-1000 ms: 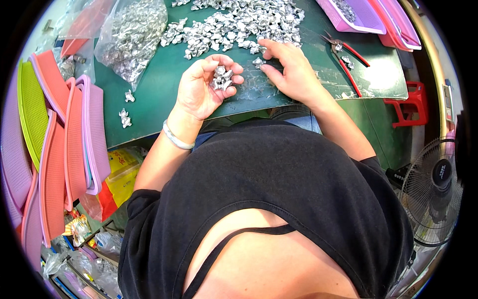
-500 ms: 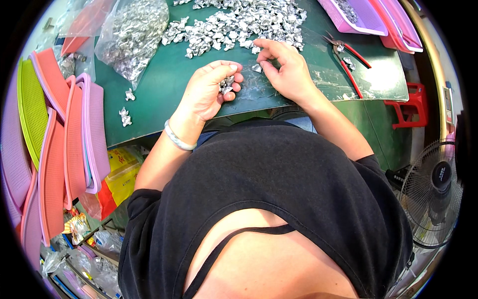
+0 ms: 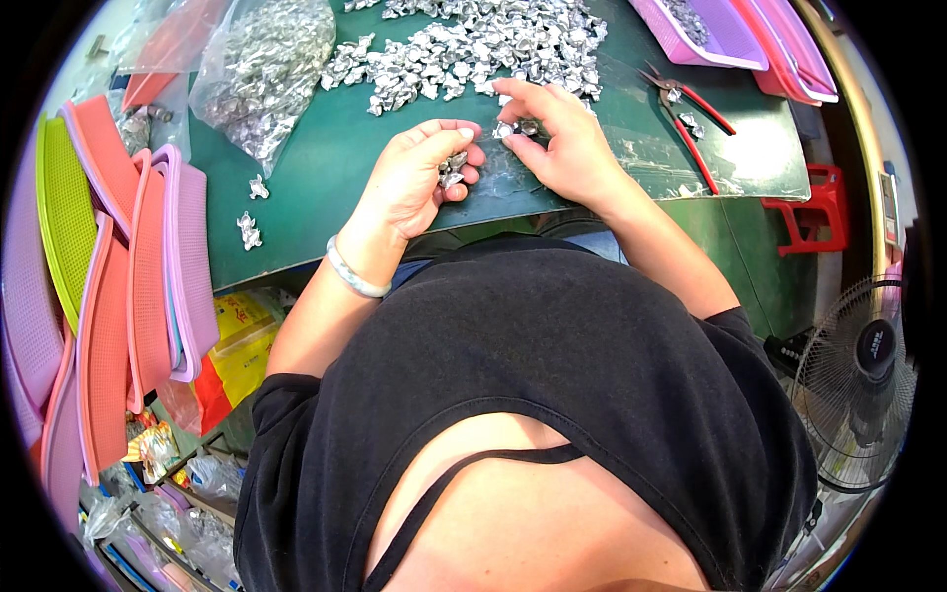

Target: The person repeatedly picks small silver-colored metal pieces from a green table and joins them by hand. They hold one piece in the left hand and attach another with the right hand, then place the assembled unit back on the table. The process is repeated continuously throughout the clip.

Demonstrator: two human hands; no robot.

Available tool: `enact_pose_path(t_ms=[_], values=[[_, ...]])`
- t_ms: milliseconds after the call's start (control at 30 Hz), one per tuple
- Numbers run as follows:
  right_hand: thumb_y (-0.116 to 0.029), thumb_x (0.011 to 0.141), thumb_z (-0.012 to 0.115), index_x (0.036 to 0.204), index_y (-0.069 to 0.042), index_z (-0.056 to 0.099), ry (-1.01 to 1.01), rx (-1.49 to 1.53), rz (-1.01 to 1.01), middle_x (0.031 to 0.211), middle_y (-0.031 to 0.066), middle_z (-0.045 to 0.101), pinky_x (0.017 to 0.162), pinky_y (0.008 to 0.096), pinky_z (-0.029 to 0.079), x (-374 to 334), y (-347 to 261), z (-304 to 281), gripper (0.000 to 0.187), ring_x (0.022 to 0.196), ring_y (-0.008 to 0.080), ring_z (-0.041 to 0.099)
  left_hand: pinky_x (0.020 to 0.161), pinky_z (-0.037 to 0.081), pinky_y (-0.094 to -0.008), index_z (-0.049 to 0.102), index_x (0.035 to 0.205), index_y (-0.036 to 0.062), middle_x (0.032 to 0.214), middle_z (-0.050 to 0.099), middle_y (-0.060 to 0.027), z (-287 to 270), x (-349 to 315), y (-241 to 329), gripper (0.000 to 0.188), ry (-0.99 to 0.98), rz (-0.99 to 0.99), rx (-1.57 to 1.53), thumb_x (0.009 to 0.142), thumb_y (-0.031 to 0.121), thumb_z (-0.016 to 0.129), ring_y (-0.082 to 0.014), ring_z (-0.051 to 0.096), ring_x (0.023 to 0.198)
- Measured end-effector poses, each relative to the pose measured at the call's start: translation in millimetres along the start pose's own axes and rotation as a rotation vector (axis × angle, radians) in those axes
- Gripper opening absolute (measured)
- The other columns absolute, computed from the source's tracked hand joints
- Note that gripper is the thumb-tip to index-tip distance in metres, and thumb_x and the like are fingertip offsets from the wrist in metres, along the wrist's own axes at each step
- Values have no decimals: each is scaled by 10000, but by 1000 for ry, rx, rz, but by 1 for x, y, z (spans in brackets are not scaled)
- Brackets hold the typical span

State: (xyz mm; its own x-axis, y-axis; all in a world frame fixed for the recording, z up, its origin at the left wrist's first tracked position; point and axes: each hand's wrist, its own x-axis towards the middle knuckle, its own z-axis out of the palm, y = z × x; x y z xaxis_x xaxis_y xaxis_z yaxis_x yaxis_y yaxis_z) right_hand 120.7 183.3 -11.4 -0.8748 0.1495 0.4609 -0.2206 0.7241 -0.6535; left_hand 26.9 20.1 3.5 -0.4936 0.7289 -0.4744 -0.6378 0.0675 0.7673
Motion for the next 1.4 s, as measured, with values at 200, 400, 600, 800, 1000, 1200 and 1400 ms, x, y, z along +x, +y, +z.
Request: enact_pose_path(t_ms=[200, 400, 600, 800, 1000, 1200, 1400], values=[[-38, 717, 637, 1183, -102, 488, 3, 163, 9, 884, 31, 600, 738, 301, 435, 1, -12, -4, 493, 849, 157, 542, 445, 370, -189, 558, 885, 29, 723, 563, -37, 6, 0, 1, 126, -42, -7, 40, 854, 147, 531, -99, 507, 576], [-65, 700, 652, 1152, -93, 500, 0, 8, -41, 893, 52, 600, 745, 325, 438, 1, -5, -13, 478, 858, 208, 537, 429, 366, -180, 549, 867, 21, 714, 552, -47, 3, 0, 3, 136, -73, -31, -55, 856, 153, 517, -104, 505, 586], [-41, 693, 609, 1104, -61, 512, -78, -191, -15, 840, 84, 593, 742, 358, 426, -5, 7, -15, 422, 826, 261, 522, 420, 363, -168, 535, 848, 20, 717, 530, -45, 0, 0, 3, 140, -92, -82, -109, 858, 155, 499, -97, 495, 597], [-30, 702, 586, 1104, -55, 510, -76, -158, 3, 816, 74, 586, 739, 359, 423, -6, 8, -12, 410, 818, 259, 520, 430, 365, -169, 538, 837, 37, 723, 532, -35, 1, -1, 4, 124, -103, -63, -96, 856, 155, 507, -90, 493, 601], [-28, 707, 587, 1126, -73, 501, -49, -90, 5, 820, 70, 575, 721, 358, 431, -6, 5, -11, 430, 803, 258, 532, 471, 382, -183, 549, 842, 49, 738, 562, -37, 3, -2, -2, 89, -21, 118, 55, 847, 134, 525, -88, 499, 603], [-5, 722, 597, 1189, -91, 465, 6, 112, 19, 825, 64, 574, 651, 306, 472, -7, 2, -10, 493, 750, 207, 576, 484, 417, -211, 541, 824, 47, 806, 599, -96, 0, -2, -2, 82, -54, 138, -111, 833, 126, 522, -142, 551, 641], [-7, 722, 613, 1215, -101, 450, 45, 218, 11, 828, 48, 577, 620, 258, 481, -2, -10, -11, 528, 695, 142, 569, 505, 444, -250, 515, 823, 64, 844, 613, -125, -5, -1, 1, 54, -194, 106, -339, 804, 112, 527, -186, 580, 657]])
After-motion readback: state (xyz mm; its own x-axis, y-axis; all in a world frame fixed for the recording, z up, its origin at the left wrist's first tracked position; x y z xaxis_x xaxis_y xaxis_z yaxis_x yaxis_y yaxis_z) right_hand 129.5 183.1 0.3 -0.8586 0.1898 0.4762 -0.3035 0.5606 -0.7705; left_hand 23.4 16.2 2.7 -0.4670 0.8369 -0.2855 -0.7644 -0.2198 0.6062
